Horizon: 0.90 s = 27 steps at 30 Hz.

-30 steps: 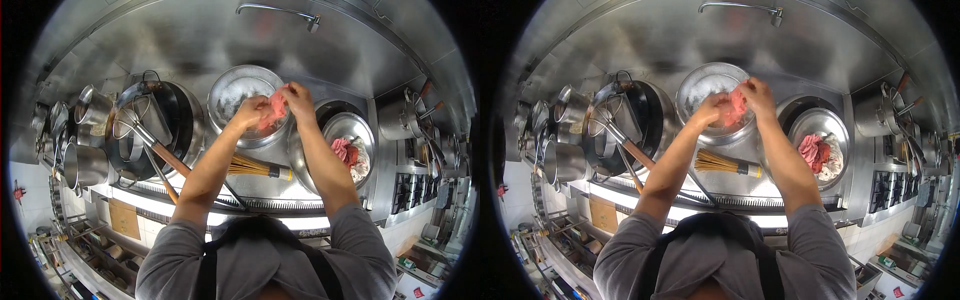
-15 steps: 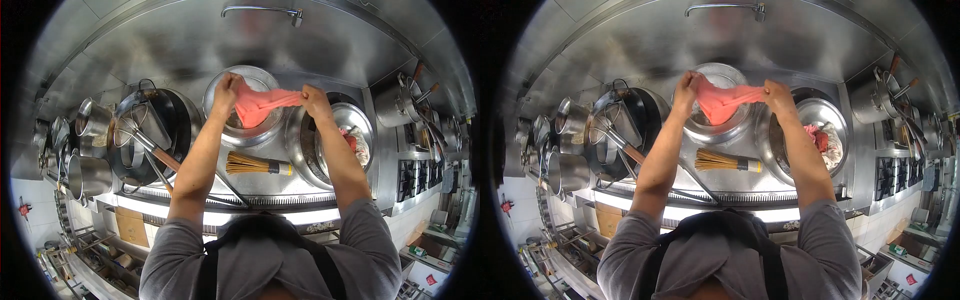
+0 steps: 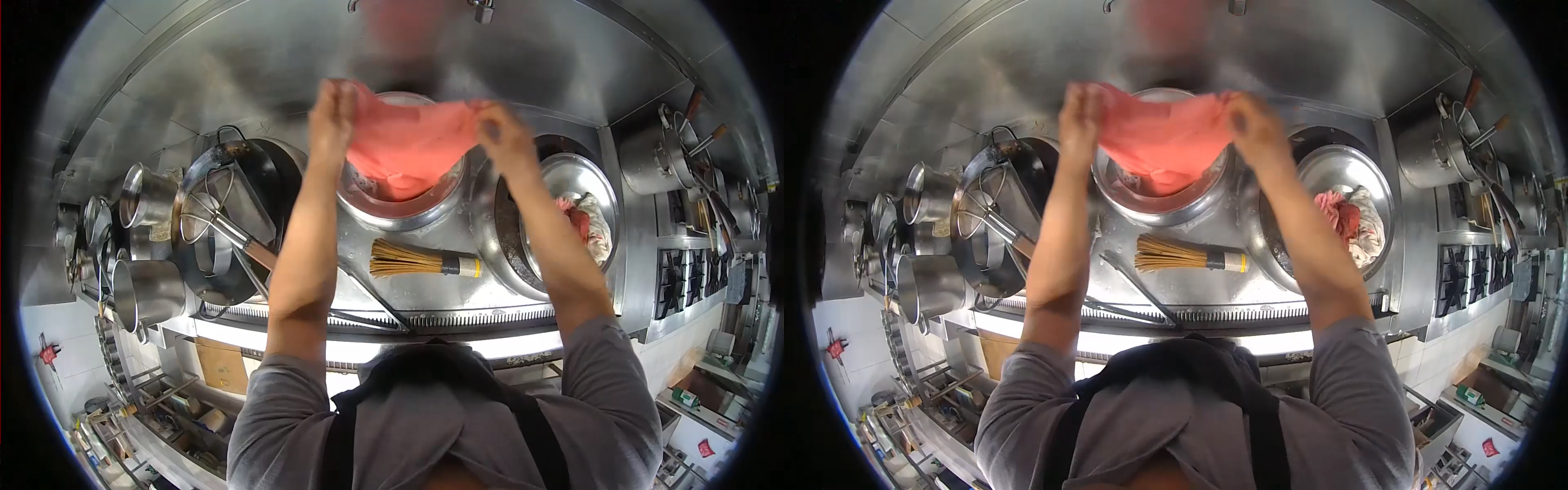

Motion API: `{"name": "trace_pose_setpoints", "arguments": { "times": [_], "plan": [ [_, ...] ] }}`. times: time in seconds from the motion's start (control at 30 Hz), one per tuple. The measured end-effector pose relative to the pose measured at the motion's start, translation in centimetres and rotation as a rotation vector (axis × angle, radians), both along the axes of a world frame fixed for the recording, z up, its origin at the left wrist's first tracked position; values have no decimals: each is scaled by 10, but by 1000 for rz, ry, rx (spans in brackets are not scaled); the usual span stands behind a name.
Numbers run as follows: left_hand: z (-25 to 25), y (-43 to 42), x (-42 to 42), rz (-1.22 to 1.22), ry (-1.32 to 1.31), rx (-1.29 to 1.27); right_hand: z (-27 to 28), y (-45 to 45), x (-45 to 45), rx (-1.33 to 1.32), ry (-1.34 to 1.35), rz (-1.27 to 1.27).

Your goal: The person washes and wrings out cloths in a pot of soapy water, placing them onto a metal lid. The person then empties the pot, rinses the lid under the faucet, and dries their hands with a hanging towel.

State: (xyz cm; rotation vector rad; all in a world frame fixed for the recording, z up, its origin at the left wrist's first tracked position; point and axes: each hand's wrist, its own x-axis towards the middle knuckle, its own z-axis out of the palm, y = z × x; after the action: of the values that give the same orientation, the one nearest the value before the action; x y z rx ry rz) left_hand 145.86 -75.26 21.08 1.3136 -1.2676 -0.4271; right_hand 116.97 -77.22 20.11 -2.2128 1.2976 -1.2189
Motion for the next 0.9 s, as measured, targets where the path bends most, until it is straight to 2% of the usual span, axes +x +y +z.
{"name": "trace_pose_setpoints", "arguments": {
  "times": [0.03, 0.07, 0.1, 0.17, 0.23, 0.27, 0.3, 0.33, 0.37, 0.43, 0.47, 0.53, 0.57, 0.6, 0.67, 0.73, 0.8, 0.9],
  "plan": [
    [-47, -4, -6, -22, -114, 80, -20, 13, 14, -128, 153, 41],
    [-86, -8, -16, -47, -235, 157, -35, 24, 14, 138, 99, 82],
    [-110, -9, -20, -98, -237, 444, -52, 37, 15, 146, 105, 68],
    [-157, -10, -28, -155, -226, 736, -69, 68, 14, 471, -72, 149],
    [-199, -8, -36, -196, -546, 793, -72, 103, 9, 571, -109, 160],
    [-204, -11, -39, -198, -535, 794, -89, 117, -1, 566, 10, 166],
    [-208, -14, -43, -252, -619, 913, -106, 130, -12, 559, 129, 170],
    [-212, -17, -46, -308, -704, 1030, -105, 144, -20, 688, 88, 141],
    [-216, -18, -48, -314, -697, 1033, -104, 157, -27, 818, 44, 108],
    [-223, -24, -49, -494, -1233, 951, -111, 175, -44, 772, 116, 127],
    [-226, -25, -47, -493, -1236, 947, -117, 179, -52, 719, 178, 149],
    [-230, -25, -43, -418, -1036, 900, -119, 182, -59, 728, 135, 113],
    [-232, -23, -42, -419, -1045, 898, -120, 185, -63, 743, 95, 80],
    [-206, -13, -42, -448, -841, 822, -119, 183, -66, 744, 85, 77],
    [-155, -11, -42, -469, -658, 746, -113, 162, -62, 764, 112, -12],
    [-109, -23, -52, -378, -722, 808, -94, 131, -42, 503, 61, 81],
    [-60, -14, -56, -298, -400, 618, -71, 94, -5, 362, 24, 79],
    [14, 0, -56, -347, -204, 250, -35, 50, 66, 163, -138, 61]
  ]
}}
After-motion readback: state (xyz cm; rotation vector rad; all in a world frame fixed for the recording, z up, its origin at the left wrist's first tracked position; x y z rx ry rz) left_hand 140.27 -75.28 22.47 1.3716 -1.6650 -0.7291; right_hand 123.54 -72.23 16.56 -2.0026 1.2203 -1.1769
